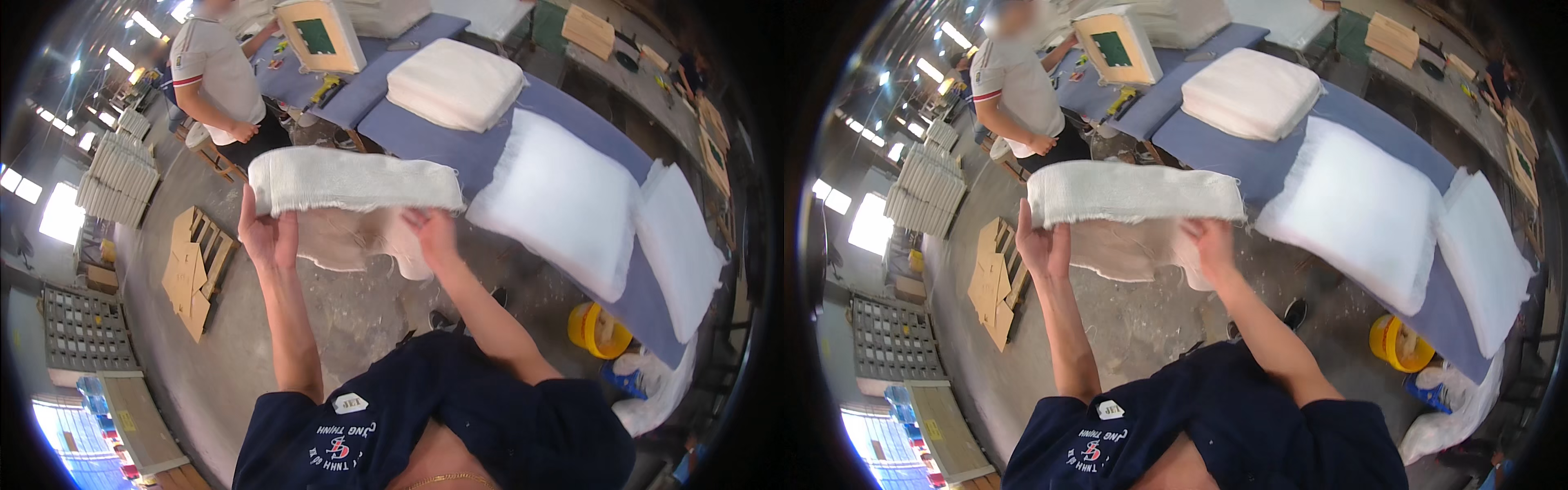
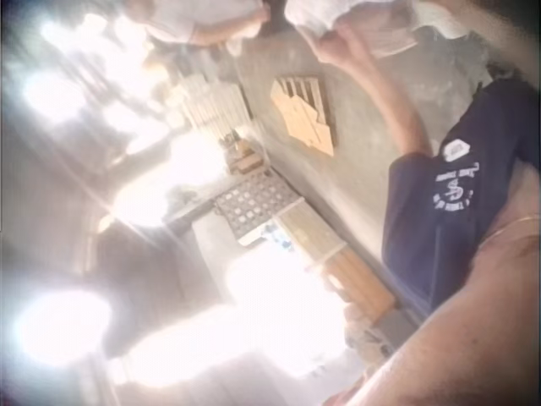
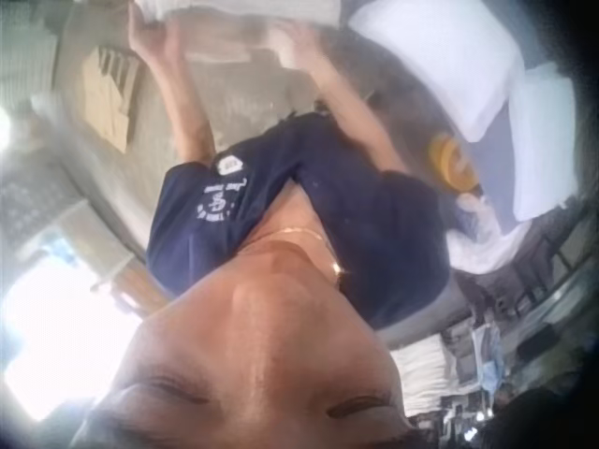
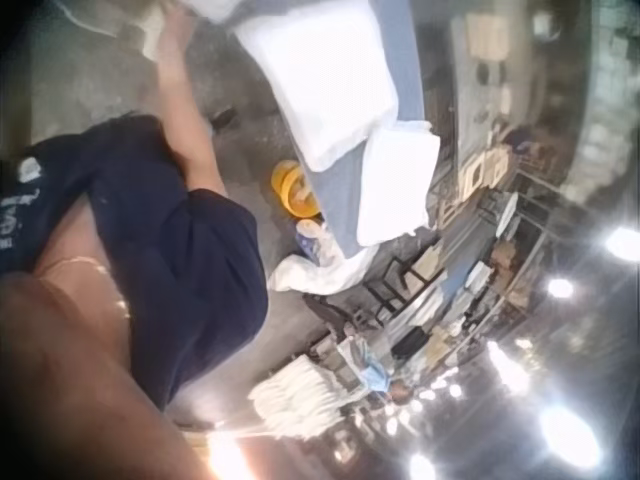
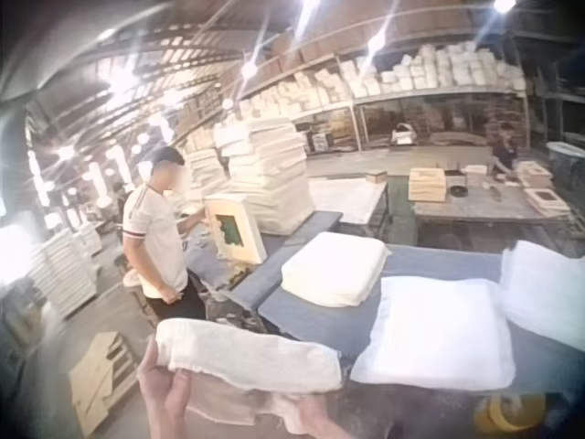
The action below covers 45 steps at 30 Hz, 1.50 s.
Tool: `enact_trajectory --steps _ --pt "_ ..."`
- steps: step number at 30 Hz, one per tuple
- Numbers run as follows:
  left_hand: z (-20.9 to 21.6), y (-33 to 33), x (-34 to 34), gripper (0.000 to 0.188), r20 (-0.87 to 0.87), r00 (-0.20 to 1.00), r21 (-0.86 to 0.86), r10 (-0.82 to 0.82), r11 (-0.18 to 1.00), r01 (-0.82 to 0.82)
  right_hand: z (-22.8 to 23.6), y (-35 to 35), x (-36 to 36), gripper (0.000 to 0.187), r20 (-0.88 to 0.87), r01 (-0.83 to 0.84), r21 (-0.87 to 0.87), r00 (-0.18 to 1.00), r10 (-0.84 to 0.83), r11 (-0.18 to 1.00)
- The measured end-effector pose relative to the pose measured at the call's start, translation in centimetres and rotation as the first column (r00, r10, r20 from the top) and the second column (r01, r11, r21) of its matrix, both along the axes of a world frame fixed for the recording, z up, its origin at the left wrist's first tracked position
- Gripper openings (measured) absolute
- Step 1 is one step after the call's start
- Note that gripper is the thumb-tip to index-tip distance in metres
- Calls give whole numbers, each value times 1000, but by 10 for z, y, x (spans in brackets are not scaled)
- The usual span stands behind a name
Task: The person repeatedly picks up white cushion-like objects, wraps them in white fabric, and places them on a blue table. The person also handles a wooden frame and a yellow bucket during the process.
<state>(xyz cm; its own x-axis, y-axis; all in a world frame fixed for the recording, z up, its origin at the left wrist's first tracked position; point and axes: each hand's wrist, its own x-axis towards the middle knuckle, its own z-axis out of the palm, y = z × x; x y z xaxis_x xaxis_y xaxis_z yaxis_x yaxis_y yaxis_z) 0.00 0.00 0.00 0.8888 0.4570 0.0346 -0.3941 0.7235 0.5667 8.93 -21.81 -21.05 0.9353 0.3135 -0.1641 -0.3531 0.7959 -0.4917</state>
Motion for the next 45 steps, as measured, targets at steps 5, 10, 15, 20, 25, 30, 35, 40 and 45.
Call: enact_trajectory --steps 5,10,15,20,25,30,35,40,45 --pt "-26 4 -11 38 -87 990 -45 115 992 -119 85 -41 19 45 44 67 153 996 -75 986" --pt "-66 -27 8 41 -65 997 -135 43 990 -51 55 3 -27 51 220 -519 -215 800 559 827" --pt "-116 -82 -2 49 -304 943 -239 -134 969 60 23 35 -81 60 63 -621 -135 772 633 772" --pt "-167 -108 -45 64 -29 967 -37 -254 967 253 93 31 -55 51 -51 -382 -186 924 379 905" --pt "-232 -86 -74 52 -319 937 676 139 727 122 110 11 -60 46 -62 -299 -109 954 294 948" --pt "-296 -28 -72 39 -102 994 -308 37 949 -67 129 -5 -84 42 -113 -370 -66 925 362 927" --pt "-257 -11 -61 78 -268 963 -475 30 865 -159 118 -37 -89 45 -65 -350 -16 935 349 937" --pt "-286 28 -73 66 -262 917 -400 301 831 -387 113 -69 -87 49 39 -365 94 931 363 926" --pt "-172 27 -72 54 -214 891 -341 400 824 -452 120 -121 -65 53 -97 -188 131 975 201 973"
